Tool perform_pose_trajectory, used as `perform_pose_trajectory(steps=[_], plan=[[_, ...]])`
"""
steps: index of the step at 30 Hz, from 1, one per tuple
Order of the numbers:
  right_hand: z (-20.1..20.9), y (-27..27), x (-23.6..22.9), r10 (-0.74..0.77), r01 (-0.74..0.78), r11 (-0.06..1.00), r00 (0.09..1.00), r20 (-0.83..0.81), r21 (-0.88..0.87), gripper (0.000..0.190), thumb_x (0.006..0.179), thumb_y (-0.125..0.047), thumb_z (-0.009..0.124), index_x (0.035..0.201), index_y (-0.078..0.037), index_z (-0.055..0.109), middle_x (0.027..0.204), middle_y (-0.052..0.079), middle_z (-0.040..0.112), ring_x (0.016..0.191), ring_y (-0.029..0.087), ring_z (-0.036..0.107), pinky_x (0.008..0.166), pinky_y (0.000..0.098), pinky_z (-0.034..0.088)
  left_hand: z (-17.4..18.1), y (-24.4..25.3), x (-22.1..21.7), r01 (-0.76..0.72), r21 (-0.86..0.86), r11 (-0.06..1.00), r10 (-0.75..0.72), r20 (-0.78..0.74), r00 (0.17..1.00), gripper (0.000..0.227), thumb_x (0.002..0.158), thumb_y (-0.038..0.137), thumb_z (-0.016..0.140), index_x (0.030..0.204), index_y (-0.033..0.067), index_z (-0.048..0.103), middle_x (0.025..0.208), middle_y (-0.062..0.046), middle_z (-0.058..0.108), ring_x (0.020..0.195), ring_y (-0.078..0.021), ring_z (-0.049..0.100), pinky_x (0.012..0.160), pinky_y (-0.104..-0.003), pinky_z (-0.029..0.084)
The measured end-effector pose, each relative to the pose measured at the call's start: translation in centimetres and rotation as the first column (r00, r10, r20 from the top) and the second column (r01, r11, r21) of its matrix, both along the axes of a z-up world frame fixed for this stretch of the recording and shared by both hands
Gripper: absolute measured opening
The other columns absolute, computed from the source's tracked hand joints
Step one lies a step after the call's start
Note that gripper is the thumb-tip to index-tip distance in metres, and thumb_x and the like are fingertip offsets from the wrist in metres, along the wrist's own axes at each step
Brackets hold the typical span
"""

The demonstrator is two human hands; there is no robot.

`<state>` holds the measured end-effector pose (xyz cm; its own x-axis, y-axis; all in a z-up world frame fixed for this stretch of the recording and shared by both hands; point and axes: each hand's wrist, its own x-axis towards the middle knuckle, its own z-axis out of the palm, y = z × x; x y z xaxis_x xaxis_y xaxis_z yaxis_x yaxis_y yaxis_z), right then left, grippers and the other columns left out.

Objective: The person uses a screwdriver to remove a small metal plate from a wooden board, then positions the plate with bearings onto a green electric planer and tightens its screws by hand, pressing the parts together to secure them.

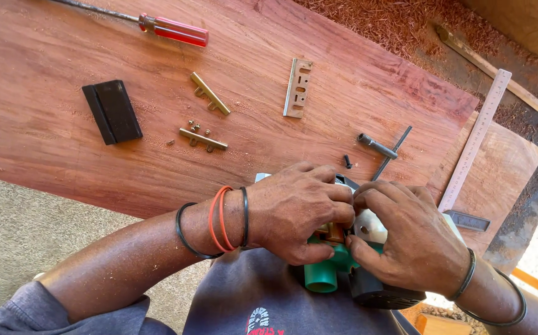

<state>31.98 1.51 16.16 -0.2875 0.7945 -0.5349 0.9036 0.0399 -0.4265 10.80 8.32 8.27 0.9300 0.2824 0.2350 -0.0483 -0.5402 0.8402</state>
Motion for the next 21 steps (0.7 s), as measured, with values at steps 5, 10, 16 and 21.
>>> perform_pose_trajectory(steps=[5, 10, 16, 21], plan=[[0.1, 0.1, -0.1, 0.031, -0.031, 0.999, 0.999, -0.010, 0.038, 0.045, 0.065, -0.035, 0.078, 0.103, -0.013, 0.068, 0.104, 0.007, 0.068, 0.100, 0.028, 0.063, 0.085, 0.0455, 0.041, 0.0, -0.1, 0.1, -0.009, -0.013, 1.000, 0.009, 0.007, 1.000, 0.035, 0.070, 0.041, 0.075, 0.093, 0.0150, 0.070, 0.103, -0.004, 0.066, 0.105, -0.0298, 0.061, 0.084, -0.050, 0.048], [0.3, -0.1, -0.4, 0.043, -0.045, 0.993, 0.999, 0.016, 0.110, 0.050, 0.062, -0.035, 0.078, 0.105, -0.013, 0.069, 0.102, 0.007, 0.069, 0.101, 0.028, 0.063, 0.086, 0.0465, 0.040, 0.0, -0.1, 0.1, -0.002, -0.013, 1.000, 0.003, 0.018, 1.000, 0.033, 0.070, 0.040, 0.075, 0.091, 0.0151, 0.070, 0.103, -0.004, 0.066, 0.105, -0.0299, 0.061, 0.085, -0.050, 0.048], [0.6, -0.6, -0.8, 0.055, -0.054, 0.978, 0.998, -0.002, 0.201, 0.045, 0.068, -0.033, 0.076, 0.103, -0.007, 0.068, 0.112, 0.012, 0.069, 0.107, 0.032, 0.062, 0.088, 0.0473, 0.042, 0.0, -0.1, -0.1, -0.014, -0.018, 1.000, 0.015, 0.038, 0.999, 0.034, 0.070, 0.039, 0.075, 0.093, 0.0145, 0.070, 0.105, -0.004, 0.066, 0.105, -0.0298, 0.060, 0.086, -0.050, 0.047], [1.1, -0.5, -1.8, 0.018, -0.042, 0.968, 0.995, 0.096, 0.246, 0.042, 0.062, -0.032, 0.076, 0.095, -0.007, 0.069, 0.102, 0.011, 0.072, 0.101, 0.031, 0.065, 0.086, 0.0478, 0.042, 0.2, 0.0, -0.2, -0.008, -0.045, 0.999, 0.008, -0.004, 1.000, 0.035, 0.069, 0.038, 0.075, 0.093, 0.0138, 0.069, 0.102, -0.004, 0.066, 0.104, -0.0289, 0.060, 0.085, -0.049, 0.047]])
